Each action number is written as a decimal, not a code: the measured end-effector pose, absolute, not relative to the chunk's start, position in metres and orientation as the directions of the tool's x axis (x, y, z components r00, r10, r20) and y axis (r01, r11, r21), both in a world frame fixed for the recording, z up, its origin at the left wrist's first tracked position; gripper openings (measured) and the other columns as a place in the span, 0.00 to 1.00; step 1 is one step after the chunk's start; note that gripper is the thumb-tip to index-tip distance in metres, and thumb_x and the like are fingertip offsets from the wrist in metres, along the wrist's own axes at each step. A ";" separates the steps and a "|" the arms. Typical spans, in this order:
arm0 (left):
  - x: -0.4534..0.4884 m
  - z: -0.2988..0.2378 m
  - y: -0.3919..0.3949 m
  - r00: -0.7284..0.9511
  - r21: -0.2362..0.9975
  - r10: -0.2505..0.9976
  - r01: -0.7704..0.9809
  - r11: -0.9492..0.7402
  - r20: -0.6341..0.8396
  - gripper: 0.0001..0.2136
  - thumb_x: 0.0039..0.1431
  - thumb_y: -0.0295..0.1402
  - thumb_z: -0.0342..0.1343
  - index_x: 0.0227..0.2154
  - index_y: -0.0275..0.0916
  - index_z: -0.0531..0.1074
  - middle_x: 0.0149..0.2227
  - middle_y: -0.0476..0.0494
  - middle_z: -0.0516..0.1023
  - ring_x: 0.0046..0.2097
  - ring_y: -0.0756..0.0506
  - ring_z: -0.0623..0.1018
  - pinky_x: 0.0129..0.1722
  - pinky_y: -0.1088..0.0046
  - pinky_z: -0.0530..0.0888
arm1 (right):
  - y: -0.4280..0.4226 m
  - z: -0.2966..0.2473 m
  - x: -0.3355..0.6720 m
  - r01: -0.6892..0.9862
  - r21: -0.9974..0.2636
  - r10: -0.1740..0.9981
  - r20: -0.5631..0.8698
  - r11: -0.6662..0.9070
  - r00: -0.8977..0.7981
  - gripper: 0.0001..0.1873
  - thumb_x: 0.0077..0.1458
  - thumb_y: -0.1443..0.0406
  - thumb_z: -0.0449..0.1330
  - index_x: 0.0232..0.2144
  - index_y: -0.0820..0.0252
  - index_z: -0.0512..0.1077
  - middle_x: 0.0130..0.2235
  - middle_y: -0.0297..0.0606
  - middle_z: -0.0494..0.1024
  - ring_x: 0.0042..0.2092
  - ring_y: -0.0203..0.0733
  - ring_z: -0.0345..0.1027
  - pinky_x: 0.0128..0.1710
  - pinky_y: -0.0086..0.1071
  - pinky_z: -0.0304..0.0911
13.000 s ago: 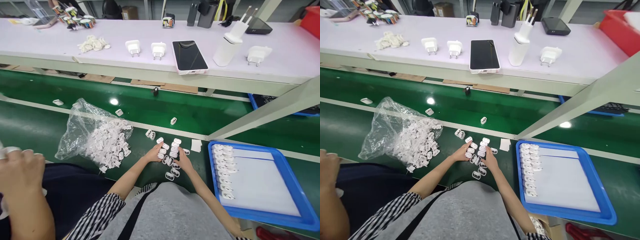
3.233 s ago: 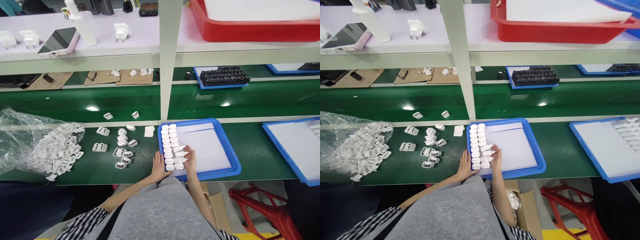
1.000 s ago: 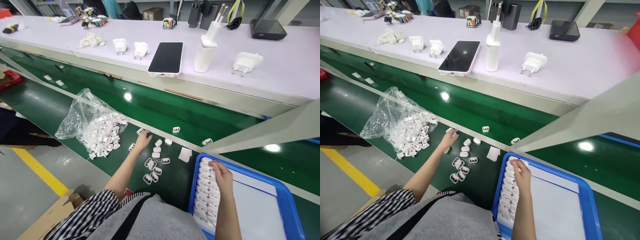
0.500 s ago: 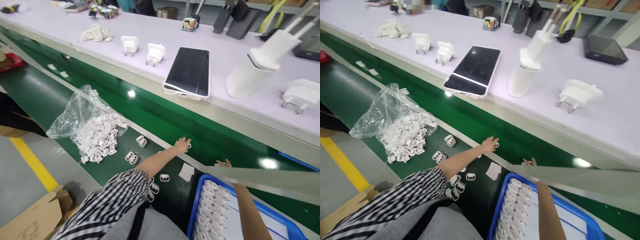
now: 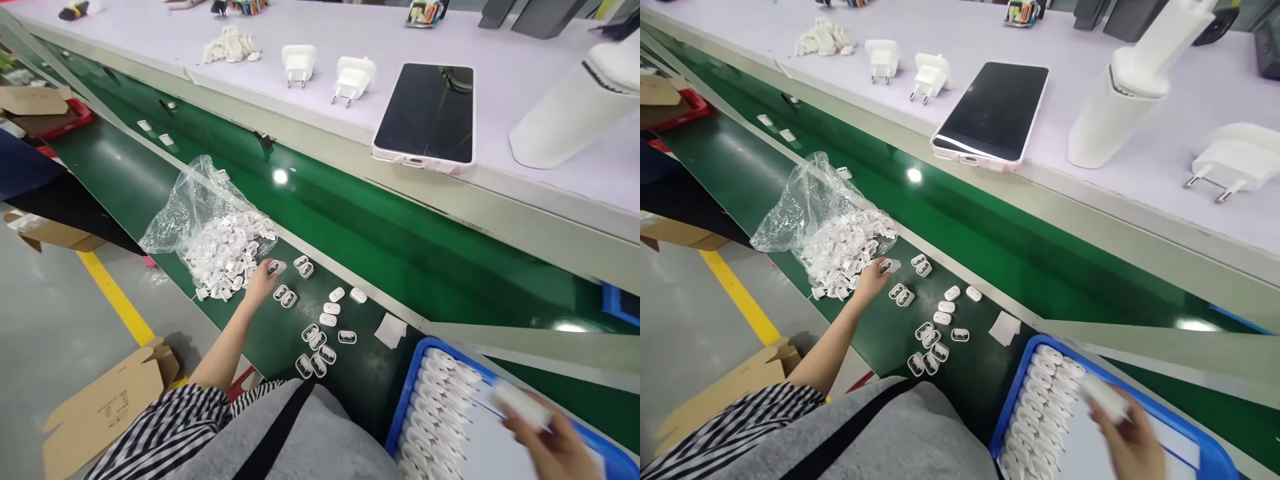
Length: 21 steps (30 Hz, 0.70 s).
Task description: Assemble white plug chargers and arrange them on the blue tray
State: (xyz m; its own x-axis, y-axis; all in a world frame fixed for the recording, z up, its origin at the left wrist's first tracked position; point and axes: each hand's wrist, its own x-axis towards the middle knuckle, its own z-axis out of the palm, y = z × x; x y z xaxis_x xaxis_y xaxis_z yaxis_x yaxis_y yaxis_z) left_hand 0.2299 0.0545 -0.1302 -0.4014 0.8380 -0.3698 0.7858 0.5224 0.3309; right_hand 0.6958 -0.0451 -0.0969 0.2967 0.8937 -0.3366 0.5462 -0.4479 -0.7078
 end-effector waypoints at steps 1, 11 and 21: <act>0.216 -0.137 0.047 -0.456 0.291 0.804 0.766 0.573 -0.381 0.19 0.49 0.38 0.41 0.45 0.40 0.54 0.38 0.46 0.68 0.43 0.42 0.68 0.43 0.63 0.63 | -0.041 -0.096 0.666 0.591 -0.659 0.880 -0.416 -0.465 0.230 0.18 0.34 0.53 0.55 0.32 0.47 0.65 0.18 0.36 0.68 0.21 0.45 0.63 0.17 0.37 0.56; 0.219 -0.149 0.028 -0.356 0.314 0.899 0.849 0.426 -0.256 0.21 0.45 0.36 0.47 0.45 0.42 0.57 0.46 0.48 0.62 0.51 0.42 0.58 0.48 0.65 0.59 | 0.021 -0.178 0.519 0.927 -0.359 0.858 -0.505 -0.113 -0.091 0.15 0.43 0.67 0.52 0.37 0.53 0.64 0.37 0.38 0.69 0.37 0.45 0.64 0.31 0.34 0.59; 0.314 -0.184 0.023 0.304 0.577 0.817 0.816 0.044 -0.491 0.49 0.24 0.33 0.61 0.53 0.33 0.42 0.55 0.36 0.48 0.54 0.38 0.52 0.51 0.64 0.56 | 0.057 -0.193 0.506 0.818 -0.552 0.880 -0.455 -0.162 -0.133 0.28 0.38 0.66 0.55 0.46 0.58 0.57 0.45 0.43 0.63 0.42 0.46 0.61 0.37 0.36 0.58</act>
State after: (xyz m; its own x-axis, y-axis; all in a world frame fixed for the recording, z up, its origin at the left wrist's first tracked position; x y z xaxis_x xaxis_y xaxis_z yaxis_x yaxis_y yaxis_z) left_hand 0.3141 0.0229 -0.1839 0.3035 0.8168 -0.4907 0.8155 0.0437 0.5771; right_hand 0.5064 0.0569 -0.1934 -0.1334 0.8804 -0.4551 0.8180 -0.1615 -0.5521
